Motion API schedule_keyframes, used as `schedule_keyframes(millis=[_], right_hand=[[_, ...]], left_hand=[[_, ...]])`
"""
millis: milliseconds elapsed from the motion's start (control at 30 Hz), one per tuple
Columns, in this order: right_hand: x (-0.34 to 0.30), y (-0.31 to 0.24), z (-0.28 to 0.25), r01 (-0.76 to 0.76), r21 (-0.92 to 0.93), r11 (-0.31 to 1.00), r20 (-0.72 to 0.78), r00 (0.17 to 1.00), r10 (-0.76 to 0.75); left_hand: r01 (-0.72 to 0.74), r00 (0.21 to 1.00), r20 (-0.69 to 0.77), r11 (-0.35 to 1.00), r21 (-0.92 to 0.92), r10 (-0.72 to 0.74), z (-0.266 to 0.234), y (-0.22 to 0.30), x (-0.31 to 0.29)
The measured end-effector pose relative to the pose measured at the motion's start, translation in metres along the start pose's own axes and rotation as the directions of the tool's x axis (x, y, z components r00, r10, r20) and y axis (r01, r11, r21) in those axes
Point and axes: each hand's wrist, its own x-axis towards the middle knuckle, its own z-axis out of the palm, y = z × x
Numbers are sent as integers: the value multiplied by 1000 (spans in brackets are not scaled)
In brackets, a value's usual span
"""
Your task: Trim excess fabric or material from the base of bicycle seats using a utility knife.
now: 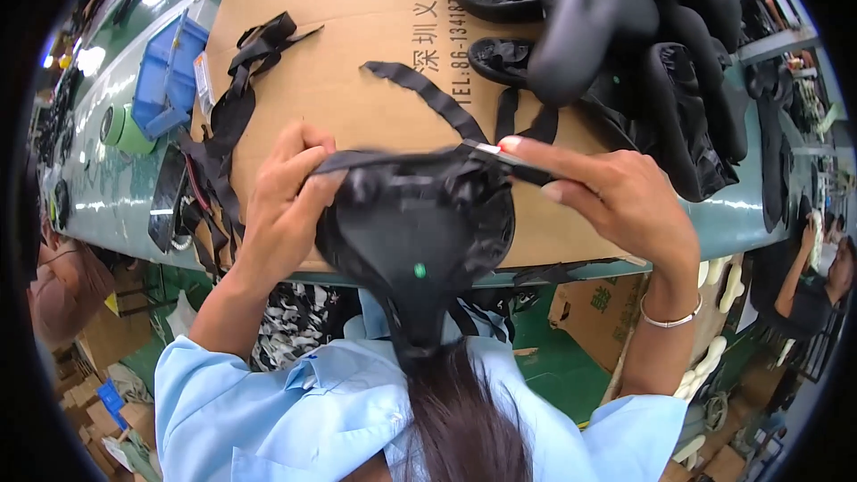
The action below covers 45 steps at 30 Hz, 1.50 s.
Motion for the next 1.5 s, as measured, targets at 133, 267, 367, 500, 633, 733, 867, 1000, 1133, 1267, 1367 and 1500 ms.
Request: schedule_keyframes(millis=[133,267,367,500,633,733,867,1000,1133,1267,1367,1500], right_hand=[[14,-18,3,35,-73,997,143,989,-24],[-1,-16,17,-10,-44,999,99,995,14],[-28,-18,40,-43,73,996,-75,996,48],[-36,-28,35,-122,-47,991,-42,992,120],[-24,-3,24,8,111,994,-46,999,-3],[-15,2,10,57,44,997,37,998,-59],[7,2,-4,177,-62,982,190,968,-163],[-2,9,3,117,-103,988,181,979,-97],[-34,-2,22,-39,19,999,111,993,37],[-66,-51,41,-127,-26,992,-42,991,126],[-75,-84,44,-373,-81,924,-18,928,373],[-89,-109,70,-452,-120,884,-175,886,429]], left_hand=[[-209,951,87,825,-525,296,11,13,16],[12,965,191,696,-718,180,26,13,55],[64,968,204,642,-764,147,38,22,64],[-168,919,170,743,-648,355,44,44,51],[-668,401,551,645,-371,732,66,40,7],[-629,418,455,612,-479,786,66,36,8],[-654,372,520,615,-440,768,64,35,8],[-590,498,405,642,-490,767,32,32,21],[-577,698,-102,473,-666,708,-5,25,31],[-424,788,-139,364,-829,600,-49,52,53],[-519,811,-505,-37,-854,294,-39,65,46],[-603,760,-544,73,-794,354,-68,59,39]])
